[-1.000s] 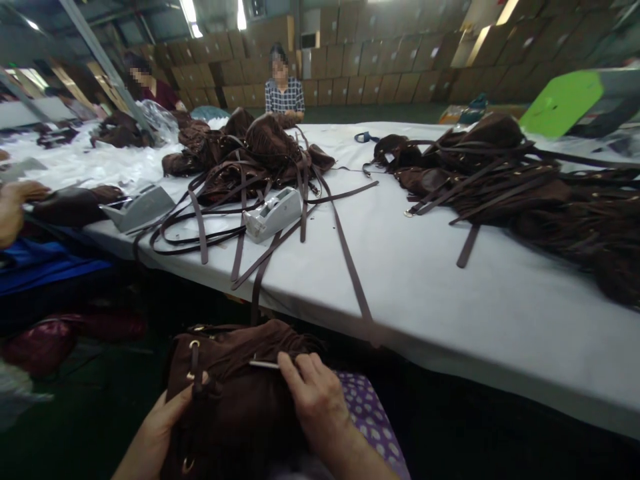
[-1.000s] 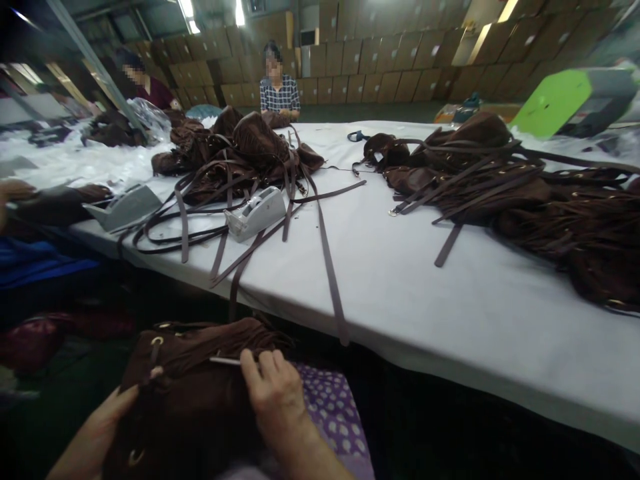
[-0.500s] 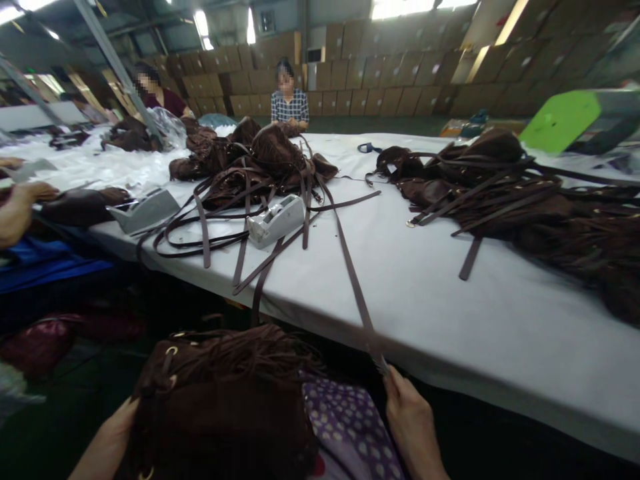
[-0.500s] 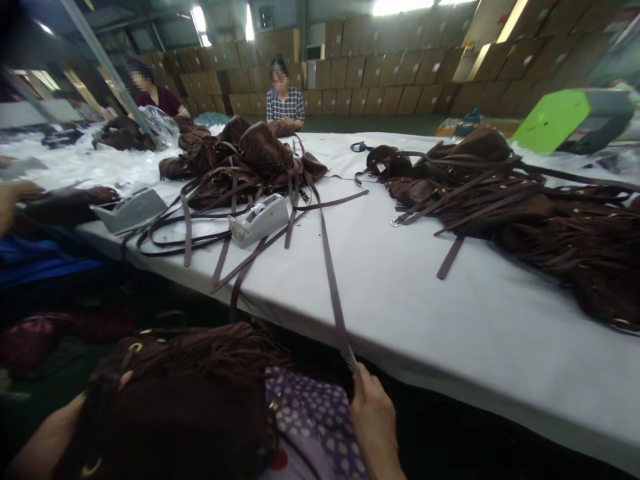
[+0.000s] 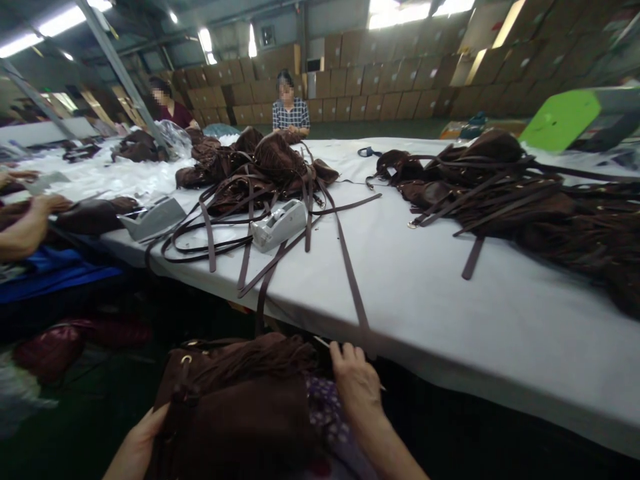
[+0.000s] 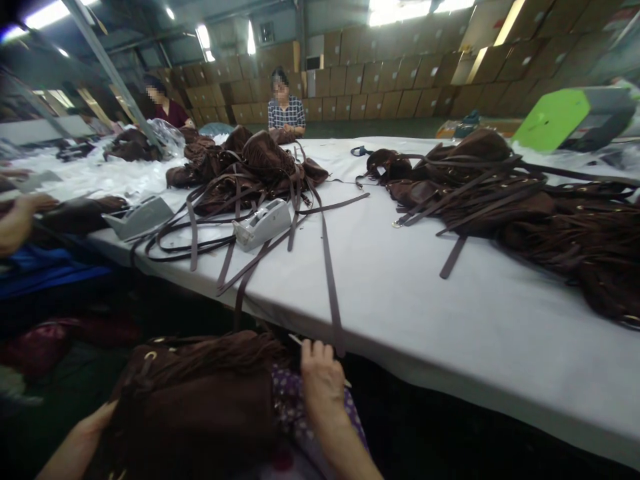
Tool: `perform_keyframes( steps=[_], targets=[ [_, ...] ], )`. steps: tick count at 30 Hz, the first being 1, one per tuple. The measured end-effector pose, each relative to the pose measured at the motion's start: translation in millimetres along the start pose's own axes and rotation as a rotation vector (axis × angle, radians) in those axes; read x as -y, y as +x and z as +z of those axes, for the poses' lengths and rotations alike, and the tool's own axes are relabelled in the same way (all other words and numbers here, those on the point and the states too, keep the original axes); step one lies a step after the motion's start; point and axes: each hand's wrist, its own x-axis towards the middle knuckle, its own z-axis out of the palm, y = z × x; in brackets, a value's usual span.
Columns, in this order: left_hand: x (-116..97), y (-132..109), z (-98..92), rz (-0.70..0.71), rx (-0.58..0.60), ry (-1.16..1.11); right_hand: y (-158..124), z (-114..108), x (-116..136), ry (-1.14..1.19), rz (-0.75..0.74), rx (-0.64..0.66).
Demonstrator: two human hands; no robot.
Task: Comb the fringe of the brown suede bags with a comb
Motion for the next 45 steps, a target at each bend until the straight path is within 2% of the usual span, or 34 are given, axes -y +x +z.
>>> perform_keyframes(
  steps=[1,3,5,8,10,12,15,18,21,24,28,30,32,34,36,38,40,42,45],
  targets=[
    [-3.8,2.1,-5.7,-0.036,-0.043,-0.026,-3.6,6.0,-20.2,0.069,0.118,0.062],
    [-9.2,5.9,-11.7,-0.136,-0.07,-0.092,-16.7,13.7,-46.9,0.388,0.25,0.184],
    [-11.2,9.8,-9.3,-0.245,0.015,-0.113,-31.7,16.8,-46.9,0.839,0.297,0.323],
    [-13.3,17.9,5.9,-0.245,0.187,-0.102,-43.5,19.2,-5.5,1.392,0.286,0.521],
    [-16.7,24.2,15.9,-0.18,0.253,-0.106,-42.0,22.5,27.5,1.596,0.233,0.55],
    [-18.7,29.8,19.1,-0.103,0.377,-0.117,-37.0,27.3,48.5,1.671,0.261,0.504],
    [-8.0,36.5,9.5,-0.027,0.526,-0.098,-29.4,34.2,52.5,1.606,0.443,0.461],
    [19.7,44.2,-3.3,-0.069,0.474,0.021,-23.3,38.3,42.8,1.561,0.525,0.483],
    [41.0,52.0,-4.0,-0.084,0.397,0.081,-17.5,38.6,36.9,1.544,0.514,0.478],
    [38.4,56.3,4.7,-0.105,0.386,0.046,-14.4,35.9,28.3,1.472,0.515,0.452],
    [17.6,56.1,16.0,-0.094,0.42,0.024,-22.0,25.2,2.1,1.178,0.466,0.215],
    [13.3,54.1,22.1,-0.085,0.439,0.028,-29.5,12.7,-7.1,1.012,0.384,0.132],
    [15.5,50.9,29.9,-0.095,0.462,0.049,-34.8,-6.0,-4.9,0.885,0.212,0.03],
    [21.3,45.9,39.1,-0.117,0.498,0.092,-33.6,-28.1,10.1,0.778,-0.087,-0.103],
    [26.3,39.1,48.0,-0.141,0.541,0.146,-24.8,-47.3,33.1,0.653,-0.422,-0.153],
    [27.3,31.7,54.3,-0.159,0.565,0.192,-11.9,-58.5,55.7,0.494,-0.683,-0.099],
    [24.1,26.4,56.0,-0.163,0.559,0.218,-0.4,-60.6,70.2,0.342,-0.813,0.004],
    [19.0,24.6,52.9,-0.144,0.545,0.222,5.9,-56.2,72.7,0.239,-0.853,0.105],
    [13.9,27.2,41.7,-0.091,0.511,0.206,3.9,-44.3,54.4,0.164,-0.83,0.199]
  ],
)
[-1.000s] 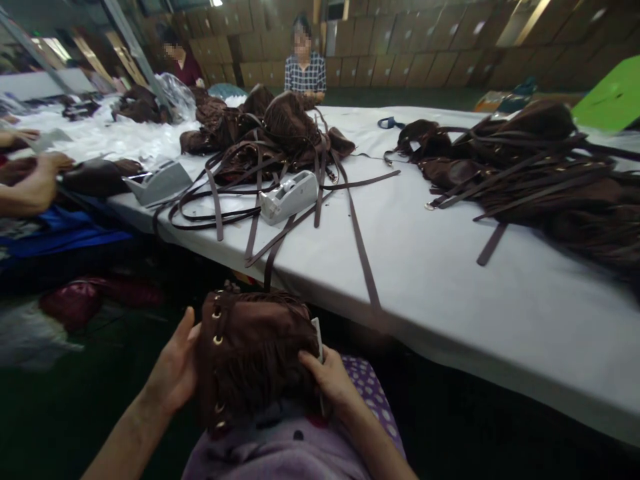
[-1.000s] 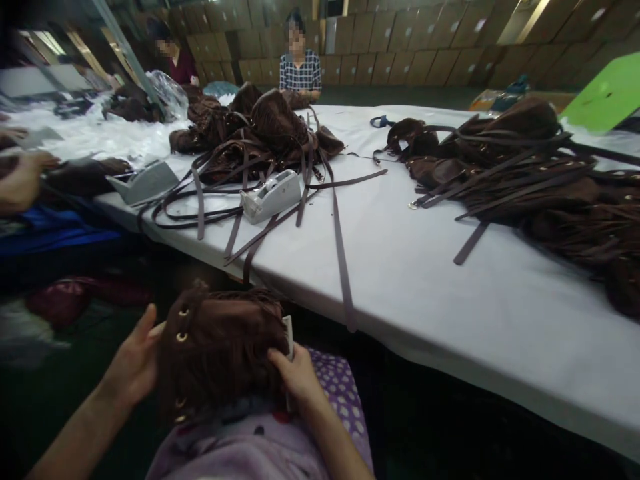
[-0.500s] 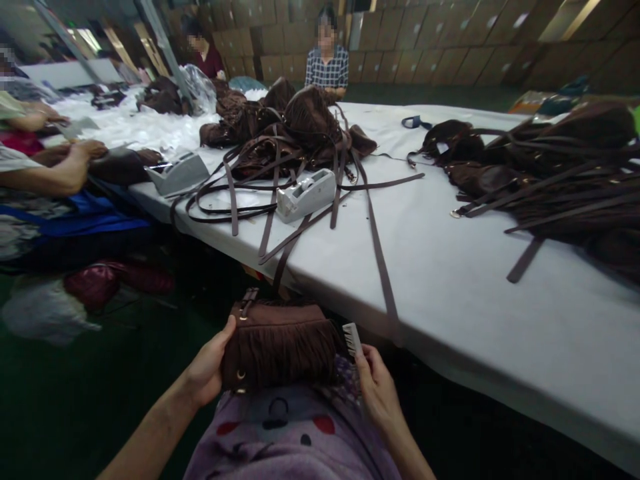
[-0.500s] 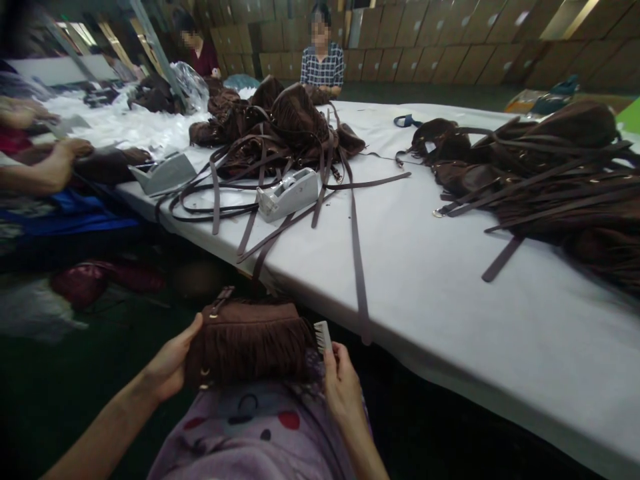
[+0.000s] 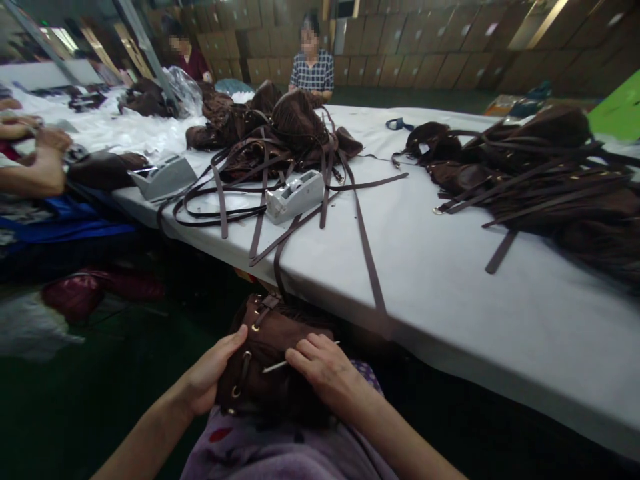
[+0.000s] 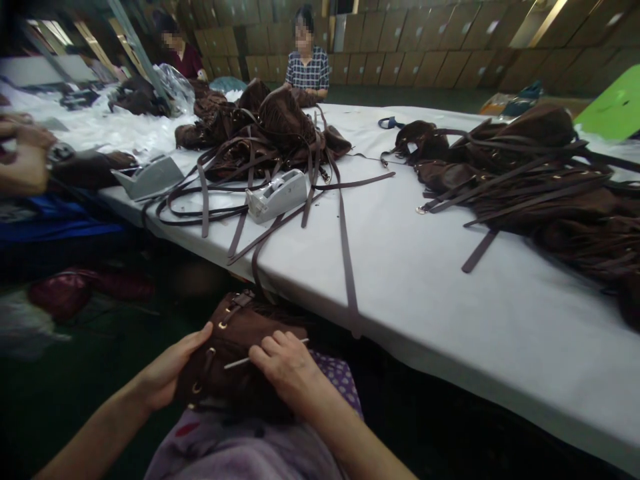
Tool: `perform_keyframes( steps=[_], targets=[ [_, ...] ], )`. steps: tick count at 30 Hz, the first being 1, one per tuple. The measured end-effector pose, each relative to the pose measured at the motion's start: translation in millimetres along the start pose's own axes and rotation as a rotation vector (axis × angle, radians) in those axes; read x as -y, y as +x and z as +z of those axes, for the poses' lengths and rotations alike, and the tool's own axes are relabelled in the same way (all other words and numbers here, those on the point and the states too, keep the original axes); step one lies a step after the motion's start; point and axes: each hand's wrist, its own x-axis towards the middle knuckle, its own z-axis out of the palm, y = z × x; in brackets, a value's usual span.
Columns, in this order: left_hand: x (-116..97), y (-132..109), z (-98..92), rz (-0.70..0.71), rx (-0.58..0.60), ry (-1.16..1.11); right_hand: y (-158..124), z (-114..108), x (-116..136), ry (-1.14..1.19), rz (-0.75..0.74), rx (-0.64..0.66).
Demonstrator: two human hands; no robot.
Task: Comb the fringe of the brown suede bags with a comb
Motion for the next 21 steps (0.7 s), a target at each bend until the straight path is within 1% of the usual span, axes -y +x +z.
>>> perform_keyframes(
  steps=[3,5,7,9,10,11,12,13,14,15,17,19,21],
  targets=[
    [1.5,-2.9,-13.4,0.028,-0.087,0.008,-36.7,15.6,-19.4,-0.019,0.069,0.067],
    [-0.3,-5.7,-21.5,0.04,-0.133,0.013,-71.0,28.2,-35.4,-0.037,0.144,0.087],
    [-6.6,-9.2,-28.5,0.061,-0.196,0.011,-108.1,39.9,-52.1,-0.068,0.25,0.08],
    [-15.1,-12.5,-32.7,0.108,-0.26,0.006,-138.8,46.6,-64.1,-0.067,0.386,0.019],
    [-18.4,-13.6,-32.6,0.132,-0.283,0.008,-148.0,46.8,-66.0,-0.036,0.473,-0.043],
    [-20.1,-14.1,-30.5,0.148,-0.294,0.01,-151.5,44.6,-64.0,0.023,0.574,-0.116],
    [-19.9,-13.7,-26.2,0.15,-0.29,0.01,-148.6,40.4,-57.8,0.102,0.679,-0.192],
    [-17.6,-12.6,-19.9,0.145,-0.279,0.011,-139.3,34.4,-47.4,0.182,0.767,-0.263],
    [-13.4,-10.9,-12.0,0.134,-0.266,0.012,-124.5,27.7,-33.3,0.257,0.832,-0.324],
    [-7.8,-8.9,-3.2,0.124,-0.249,0.012,-105.6,21.0,-16.7,0.31,0.848,-0.372],
    [4.6,-4.7,13.6,0.101,-0.221,-0.005,-62.2,11.9,18.6,0.316,0.716,-0.466],
    [14.4,-1.8,24.5,0.058,-0.205,-0.04,-23.6,12.4,47.3,0.245,0.467,-0.458],
    [19.2,-0.8,26.9,0.051,-0.2,-0.069,0.8,22.5,61.2,0.086,0.3,-0.406]
  ],
)
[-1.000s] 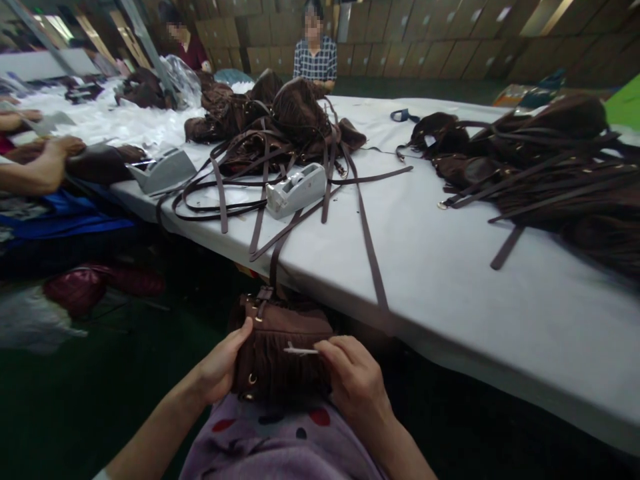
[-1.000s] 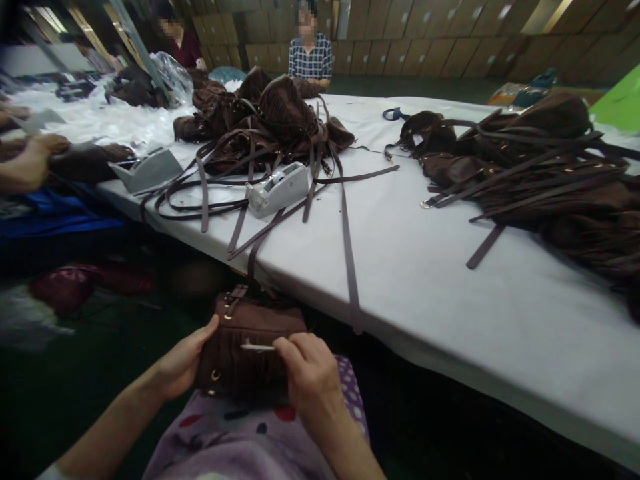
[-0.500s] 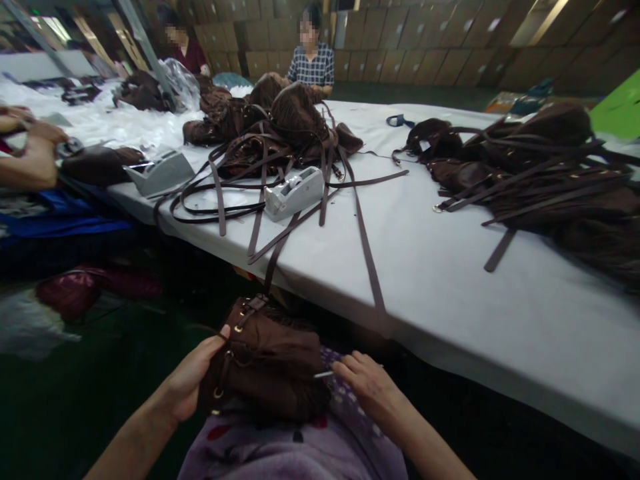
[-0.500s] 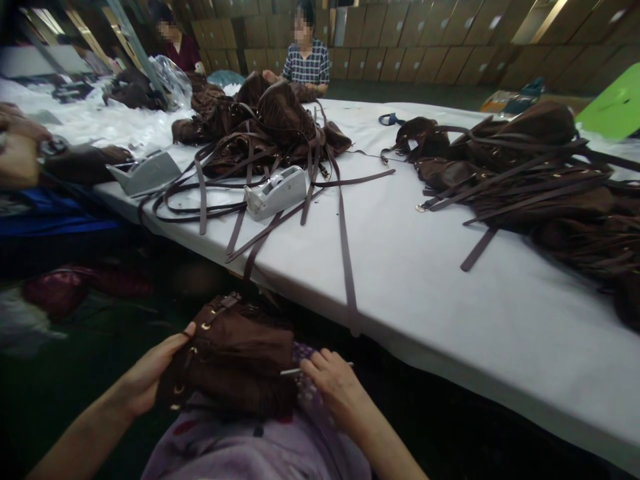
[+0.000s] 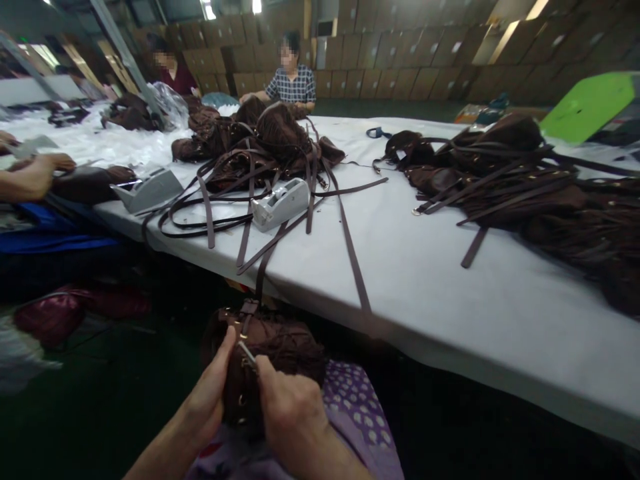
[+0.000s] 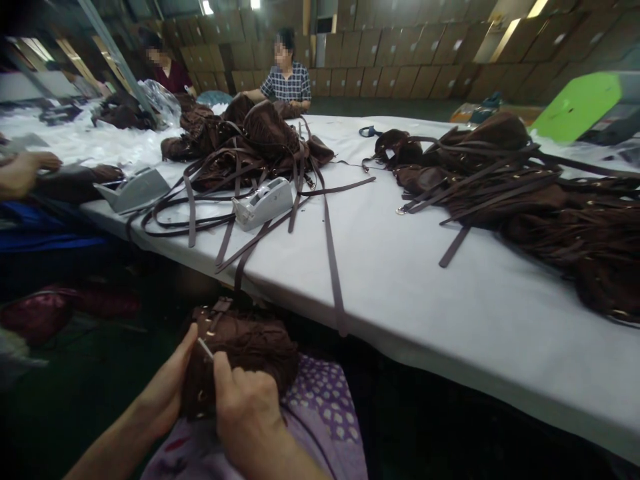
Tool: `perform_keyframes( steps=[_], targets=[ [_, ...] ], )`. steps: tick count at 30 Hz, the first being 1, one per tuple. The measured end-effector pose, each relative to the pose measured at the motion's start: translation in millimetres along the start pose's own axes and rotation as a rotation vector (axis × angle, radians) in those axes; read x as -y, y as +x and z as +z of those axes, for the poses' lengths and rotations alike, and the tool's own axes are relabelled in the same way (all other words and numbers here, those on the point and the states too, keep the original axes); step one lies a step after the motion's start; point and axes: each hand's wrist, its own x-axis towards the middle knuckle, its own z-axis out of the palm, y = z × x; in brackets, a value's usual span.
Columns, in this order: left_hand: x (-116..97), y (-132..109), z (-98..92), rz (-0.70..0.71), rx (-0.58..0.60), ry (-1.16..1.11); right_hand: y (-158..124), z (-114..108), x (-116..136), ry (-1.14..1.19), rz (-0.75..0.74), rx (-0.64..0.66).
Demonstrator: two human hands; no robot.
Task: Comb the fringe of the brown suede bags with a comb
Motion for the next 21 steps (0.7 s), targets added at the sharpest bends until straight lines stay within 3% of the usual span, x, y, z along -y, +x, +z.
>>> perform_keyframes(
  steps=[2,6,9,13,15,17,19,21],
  targets=[
    [1.7,0.6,-4.4,0.068,-0.03,0.028,2.0,17.3,-3.0,-0.166,-0.05,0.051],
    [7.4,-0.2,-18.8,0.151,-0.154,0.123,-15.1,33.4,-50.4,-0.379,0.154,0.248],
    [8.5,-6.3,-28.2,0.138,-0.188,0.123,-40.1,25.5,-97.0,-0.388,0.425,0.404],
    [-8.1,-16.5,-40.3,0.182,-0.313,0.114,-79.4,-4.6,-144.6,-0.391,0.691,0.507],
    [-16.3,-17.4,-42.9,0.179,-0.331,0.104,-89.7,-17.9,-147.9,-0.317,0.758,0.464],
    [-18.7,-14.6,-40.3,0.166,-0.318,0.074,-86.9,-24.2,-131.5,-0.212,0.753,0.29],
    [-15.6,-10.6,-33.3,0.149,-0.32,0.055,-72.0,-22.3,-100.7,-0.171,0.556,0.053],
    [-10.7,-8.8,-25.1,0.135,-0.305,0.056,-51.6,-13.3,-68.9,-0.207,0.251,-0.068]
  ],
)
